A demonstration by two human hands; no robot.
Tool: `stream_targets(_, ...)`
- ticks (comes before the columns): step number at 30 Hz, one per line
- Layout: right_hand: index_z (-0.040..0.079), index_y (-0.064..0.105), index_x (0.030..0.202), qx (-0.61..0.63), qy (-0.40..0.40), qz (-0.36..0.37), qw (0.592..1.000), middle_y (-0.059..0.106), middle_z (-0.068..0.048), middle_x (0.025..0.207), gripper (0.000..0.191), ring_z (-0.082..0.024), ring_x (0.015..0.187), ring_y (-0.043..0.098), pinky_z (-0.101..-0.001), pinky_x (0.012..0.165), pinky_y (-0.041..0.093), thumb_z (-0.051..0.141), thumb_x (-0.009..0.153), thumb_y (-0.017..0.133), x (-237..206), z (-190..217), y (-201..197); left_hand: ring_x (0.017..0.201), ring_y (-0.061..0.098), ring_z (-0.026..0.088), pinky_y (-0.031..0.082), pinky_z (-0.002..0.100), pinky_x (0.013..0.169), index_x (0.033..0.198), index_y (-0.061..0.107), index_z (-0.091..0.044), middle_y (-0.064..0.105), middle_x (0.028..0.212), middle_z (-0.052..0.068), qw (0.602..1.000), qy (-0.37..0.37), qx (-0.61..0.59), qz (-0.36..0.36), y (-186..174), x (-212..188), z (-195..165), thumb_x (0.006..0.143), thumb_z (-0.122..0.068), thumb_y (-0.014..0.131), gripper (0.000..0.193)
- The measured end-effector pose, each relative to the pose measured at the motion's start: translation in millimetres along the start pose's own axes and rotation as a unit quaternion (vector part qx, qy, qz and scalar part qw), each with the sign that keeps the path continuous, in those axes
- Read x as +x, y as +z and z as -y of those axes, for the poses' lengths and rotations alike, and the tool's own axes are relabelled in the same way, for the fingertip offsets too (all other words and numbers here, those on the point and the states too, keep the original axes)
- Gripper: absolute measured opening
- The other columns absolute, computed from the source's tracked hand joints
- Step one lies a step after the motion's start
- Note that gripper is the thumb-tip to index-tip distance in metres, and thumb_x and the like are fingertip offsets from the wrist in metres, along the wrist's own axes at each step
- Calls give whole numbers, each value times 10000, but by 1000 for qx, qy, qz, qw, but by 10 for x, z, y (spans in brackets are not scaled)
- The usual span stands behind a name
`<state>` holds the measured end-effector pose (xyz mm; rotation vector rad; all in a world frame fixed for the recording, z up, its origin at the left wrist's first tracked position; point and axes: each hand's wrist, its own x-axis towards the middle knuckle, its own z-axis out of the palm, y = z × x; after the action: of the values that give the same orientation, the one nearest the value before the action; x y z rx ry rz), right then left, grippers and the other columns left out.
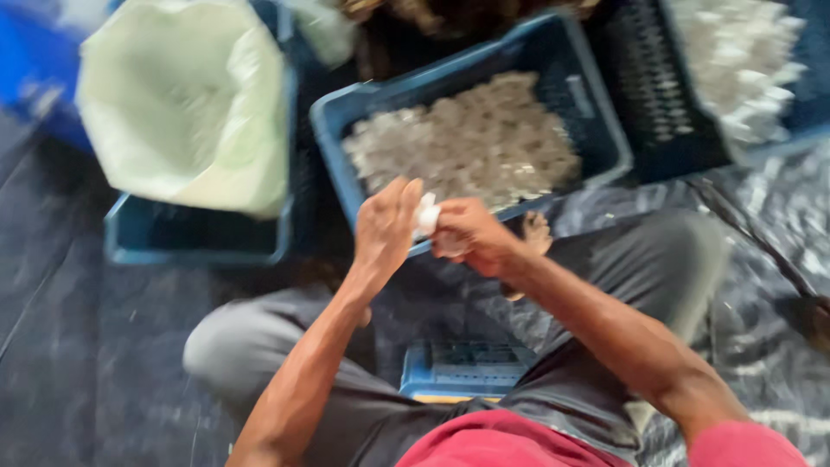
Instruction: The person sits on the floor and repeatedly picks up small white plastic components from a blue basket. They separate or assemble the parts by hand and place the finished pieces into a white bag inside another basket. The process is repetitive and involves handling the parts one at a time.
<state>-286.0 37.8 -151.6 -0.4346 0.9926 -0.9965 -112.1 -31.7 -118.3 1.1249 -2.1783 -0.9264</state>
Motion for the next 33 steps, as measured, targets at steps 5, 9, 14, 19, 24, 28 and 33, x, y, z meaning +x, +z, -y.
stream_targets(5, 17, 732, 934, -83, -34, -140, 986, 658, -91, 679, 148, -143, 495, 585, -254, 380, 396, 140, 899, 658, 37, 140, -511, 995, 673, 360, 527, 422, 848, 1276, 625, -12, 664, 1169, 200, 993, 0, -63, -102, 95, 50, 50, 1082, -267, 581, 323)
stream_targets(9, 43, 706, 1141, 31, -217, -212, 952, 714, -98, 877, 280, -170, 691, 693, -265, 538, 558, 165, 903, 625, -174, 819, -1518, 1007, 700, 320, 551, 390, 881, 1306, 623, 2, 644, 1283, 212, 993, -26, -56, -105, -66, 144, 77, 1058, -229, 606, 340)
stream_targets(14, 173, 699, 1076, 319, -326, -228, 860, 633, -10, 723, 210, -161, 620, 626, -290, 488, 510, 339, 948, 701, -275, 1066, -2177, 778, 718, 242, 553, 377, 754, 1251, 639, -20, 634, 1249, 184, 990, -97, -84, -65, -135, 167, -78, 992, -238, 620, 339)
stream_targets(19, 123, 672, 1054, 262, -222, -167, 924, 654, -34, 862, 155, -202, 766, 678, -371, 656, 619, 203, 948, 751, -180, 716, -1875, 765, 679, 254, 540, 368, 753, 1173, 686, -23, 677, 1089, 158, 992, -68, -41, -95, -162, 138, -64, 1009, -226, 646, 264)
stream_targets(24, 147, 682, 1129, 133, -158, -65, 976, 715, -39, 979, 297, -195, 918, 725, -391, 750, 646, 11, 878, 766, 68, 603, -1289, 882, 768, 173, 615, 302, 746, 1139, 695, -49, 724, 1097, 63, 931, -187, -275, -152, -284, 134, 228, 1007, -288, 639, 279)
stream_targets(28, 108, 692, 1073, 77, -79, -20, 994, 700, -58, 928, 157, -202, 879, 724, -386, 681, 621, 37, 940, 738, 476, 433, -1005, 879, 781, 173, 617, 302, 710, 1131, 704, -60, 735, 1100, 33, 879, -225, -372, -193, -445, 197, 477, 998, -338, 620, 319)
stream_targets(33, 60, 778, 1116, -293, -20, -33, 955, 708, -53, 931, 278, -164, 757, 651, -341, 563, 494, 91, 839, 778, 1513, -144, -753, 898, 754, 185, 593, 300, 715, 1113, 696, -51, 729, 1114, 46, 820, -255, -456, -233, -624, 263, 737, 999, -324, 625, 304)
